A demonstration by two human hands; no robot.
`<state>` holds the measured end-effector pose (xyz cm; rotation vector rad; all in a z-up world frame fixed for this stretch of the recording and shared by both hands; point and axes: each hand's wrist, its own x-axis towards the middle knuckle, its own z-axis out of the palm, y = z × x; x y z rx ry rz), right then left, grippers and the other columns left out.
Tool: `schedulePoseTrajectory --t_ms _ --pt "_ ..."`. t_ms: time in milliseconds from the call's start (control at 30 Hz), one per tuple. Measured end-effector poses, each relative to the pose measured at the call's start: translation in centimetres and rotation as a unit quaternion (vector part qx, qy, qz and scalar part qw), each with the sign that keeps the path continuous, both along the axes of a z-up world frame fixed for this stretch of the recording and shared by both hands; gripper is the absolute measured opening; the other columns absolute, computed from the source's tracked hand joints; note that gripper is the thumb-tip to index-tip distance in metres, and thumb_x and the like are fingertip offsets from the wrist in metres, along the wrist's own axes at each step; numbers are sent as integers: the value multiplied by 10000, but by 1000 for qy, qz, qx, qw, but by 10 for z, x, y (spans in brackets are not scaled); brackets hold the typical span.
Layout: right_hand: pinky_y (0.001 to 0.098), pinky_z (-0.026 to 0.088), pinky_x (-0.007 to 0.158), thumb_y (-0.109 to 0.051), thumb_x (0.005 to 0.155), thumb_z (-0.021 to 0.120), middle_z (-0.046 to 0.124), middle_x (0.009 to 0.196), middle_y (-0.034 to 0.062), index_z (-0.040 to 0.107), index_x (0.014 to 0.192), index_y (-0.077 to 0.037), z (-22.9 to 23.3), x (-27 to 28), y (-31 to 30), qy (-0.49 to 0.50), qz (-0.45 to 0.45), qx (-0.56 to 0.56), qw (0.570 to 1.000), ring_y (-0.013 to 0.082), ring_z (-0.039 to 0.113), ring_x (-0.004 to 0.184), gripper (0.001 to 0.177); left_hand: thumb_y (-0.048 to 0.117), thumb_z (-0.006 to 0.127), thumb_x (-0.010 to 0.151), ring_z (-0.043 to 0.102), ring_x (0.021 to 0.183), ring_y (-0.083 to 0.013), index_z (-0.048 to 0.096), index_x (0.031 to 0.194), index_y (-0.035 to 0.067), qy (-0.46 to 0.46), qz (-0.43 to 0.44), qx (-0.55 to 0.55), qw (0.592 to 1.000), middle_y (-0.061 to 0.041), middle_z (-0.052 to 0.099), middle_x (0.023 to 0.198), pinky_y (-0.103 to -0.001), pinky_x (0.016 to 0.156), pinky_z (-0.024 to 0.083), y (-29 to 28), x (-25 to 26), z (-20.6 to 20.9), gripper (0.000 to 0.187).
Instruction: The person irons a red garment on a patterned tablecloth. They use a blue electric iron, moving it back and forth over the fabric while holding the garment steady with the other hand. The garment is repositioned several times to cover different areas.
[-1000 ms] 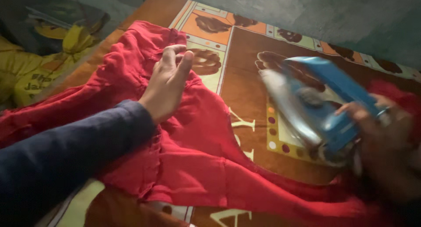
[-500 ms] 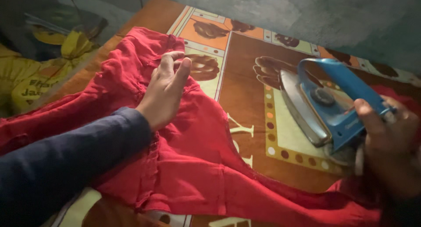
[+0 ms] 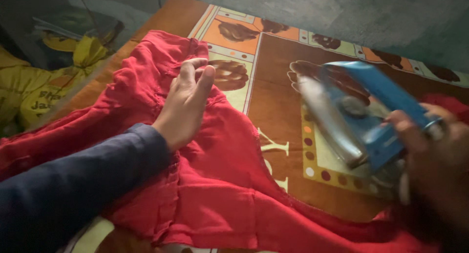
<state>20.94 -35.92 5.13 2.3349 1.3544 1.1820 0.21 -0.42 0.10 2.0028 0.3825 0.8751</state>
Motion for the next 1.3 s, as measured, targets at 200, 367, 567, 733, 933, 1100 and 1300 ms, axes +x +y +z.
schedulePoseTrajectory --t_ms 200,367,567,733,933,1100,1300 --pt "331 552 604 -452 997 572 660 839 187 596 1234 60 -1 1 -19 87 62 118 987 222 663 639 564 562 354 1055 475 1359 -357 374 1456 -21 -10 -4 13 1000 -277 523 1415 -433 1139 355 -2 -1 1 708" --pt "265 522 535 -269 982 601 709 841 126 669 1068 -5 -9 -43 -4 391 136 237 879 133 661 636 286 563 360 1046 457 1362 -362 386 1458 -1 5 4 -8 1000 -283 493 1431 -436 1126 355 -2 -1 -1 699" --pt "322 458 291 -241 999 615 760 831 151 683 1173 -23 0 -53 8 512 25 298 805 187 585 369 287 558 349 1054 464 1364 -363 382 1474 -2 0 4 5 1000 -282 504 1423 -436 1136 352 -1 0 -1 701" --pt "334 566 485 -262 1108 470 711 821 195 608 1176 46 9 -4 7 286 -98 153 941 231 694 580 344 556 363 1048 477 1355 -353 388 1454 -18 -10 -5 4 1000 -265 531 1408 -430 1128 361 0 -2 1 703" --pt "381 586 612 -240 1117 459 648 915 278 533 1198 115 2 -24 -5 362 36 275 890 309 709 722 372 562 371 1044 498 1341 -339 397 1443 -13 -16 -2 3 1000 -251 560 1388 -422 1130 368 0 0 0 701" --pt "444 585 397 -194 1046 556 731 888 207 699 1163 1 8 -61 11 526 -40 279 803 348 722 484 269 556 360 1059 465 1371 -358 385 1455 -14 -6 -5 3 1000 -271 512 1431 -432 1137 347 0 -1 -2 695" --pt "350 553 503 -231 1053 450 723 937 186 616 1223 2 0 1 3 353 -2 144 924 231 744 630 333 558 356 1063 470 1371 -361 381 1461 -16 -10 -6 1 1000 -286 490 1436 -432 1140 353 -1 -1 0 699"
